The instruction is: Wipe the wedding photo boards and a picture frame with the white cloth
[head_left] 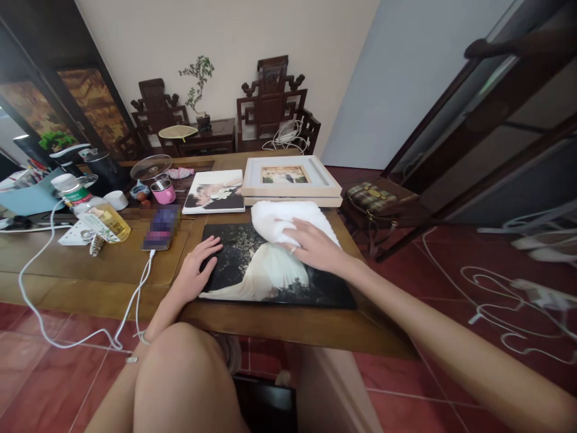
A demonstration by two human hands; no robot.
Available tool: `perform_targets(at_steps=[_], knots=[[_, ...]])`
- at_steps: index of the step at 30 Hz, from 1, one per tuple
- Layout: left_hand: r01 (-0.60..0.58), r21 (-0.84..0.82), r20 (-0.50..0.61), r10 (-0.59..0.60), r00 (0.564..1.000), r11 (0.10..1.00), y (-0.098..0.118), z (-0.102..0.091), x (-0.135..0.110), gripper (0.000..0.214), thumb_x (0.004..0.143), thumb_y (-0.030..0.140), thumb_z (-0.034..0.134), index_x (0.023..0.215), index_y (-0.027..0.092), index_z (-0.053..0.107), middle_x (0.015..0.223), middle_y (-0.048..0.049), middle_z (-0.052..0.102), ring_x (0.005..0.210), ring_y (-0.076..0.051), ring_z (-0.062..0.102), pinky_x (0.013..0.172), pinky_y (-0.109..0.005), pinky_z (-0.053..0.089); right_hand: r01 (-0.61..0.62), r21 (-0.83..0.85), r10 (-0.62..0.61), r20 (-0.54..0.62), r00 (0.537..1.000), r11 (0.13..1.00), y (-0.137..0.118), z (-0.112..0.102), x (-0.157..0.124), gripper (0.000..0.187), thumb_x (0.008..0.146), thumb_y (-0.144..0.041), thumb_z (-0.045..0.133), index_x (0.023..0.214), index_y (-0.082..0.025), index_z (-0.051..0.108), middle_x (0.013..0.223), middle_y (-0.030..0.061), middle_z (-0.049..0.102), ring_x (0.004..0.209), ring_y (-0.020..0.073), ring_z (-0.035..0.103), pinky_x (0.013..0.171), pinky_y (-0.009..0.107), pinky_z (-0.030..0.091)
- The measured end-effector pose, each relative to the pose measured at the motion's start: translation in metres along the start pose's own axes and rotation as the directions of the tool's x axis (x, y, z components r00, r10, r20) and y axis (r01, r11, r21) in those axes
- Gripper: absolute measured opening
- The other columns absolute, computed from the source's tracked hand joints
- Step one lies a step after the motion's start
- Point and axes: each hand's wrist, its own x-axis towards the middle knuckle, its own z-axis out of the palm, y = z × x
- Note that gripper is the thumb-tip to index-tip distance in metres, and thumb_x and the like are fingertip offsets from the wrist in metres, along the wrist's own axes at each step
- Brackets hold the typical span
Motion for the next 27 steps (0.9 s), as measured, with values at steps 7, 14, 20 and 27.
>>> perform_targets(at_steps=[7,14,20,27], knots=[[0.006,0.012,0.010,-0.006,1.000,1.000,-0.001,0.002,0.001,0.034,0.095,0.028,0.044,0.122,0.018,0.062,0.138,-0.0104,0.054,0.135,-0.024,0.042,0.114,-0.047,0.031,0.136,0.092,-0.143,0.077,0.987,0.986,-0.071,0.006,-0.056,0.026,0.072,-0.007,0.048,0.085,-0.018,0.068,0.143,0.0116,0.049,0.139,0.0279,0.033,0.114,0.059,0.020],[0.007,0.010,0.010,-0.007,1.000,1.000,-0.001,0.001,0.000,0.034,0.094,0.029,0.044,0.121,0.018,0.062,0.138,-0.0101,0.055,0.136,-0.024,0.041,0.114,-0.047,0.031,0.242,0.199,-0.280,0.195,0.940,0.950,-0.100,-0.003,-0.080,0.034,0.067,-0.008,0.050,0.094,-0.020,0.067,0.144,0.0045,0.047,0.139,0.0235,0.033,0.115,0.051,0.024],[0.001,-0.009,-0.004,-0.001,1.000,1.000,0.001,-0.001,-0.001,0.034,0.094,0.029,0.045,0.121,0.018,0.062,0.138,-0.0107,0.055,0.135,-0.024,0.042,0.114,-0.047,0.031,0.082,-0.007,-0.082,0.018,0.996,0.997,-0.025,-0.001,-0.032,0.023,0.087,-0.016,0.044,0.093,-0.019,0.066,0.134,0.0140,0.057,0.128,0.0264,0.049,0.109,0.051,0.036],[0.010,-0.006,-0.001,-0.010,1.000,1.000,-0.003,0.000,-0.001,0.034,0.094,0.028,0.045,0.122,0.018,0.061,0.138,-0.0102,0.055,0.136,-0.023,0.042,0.115,-0.046,0.030,0.005,-0.052,-0.008,-0.053,0.999,0.999,-0.004,0.003,-0.029,0.019,0.087,-0.018,0.044,0.087,-0.017,0.064,0.133,0.0193,0.057,0.129,0.0307,0.048,0.108,0.057,0.033]])
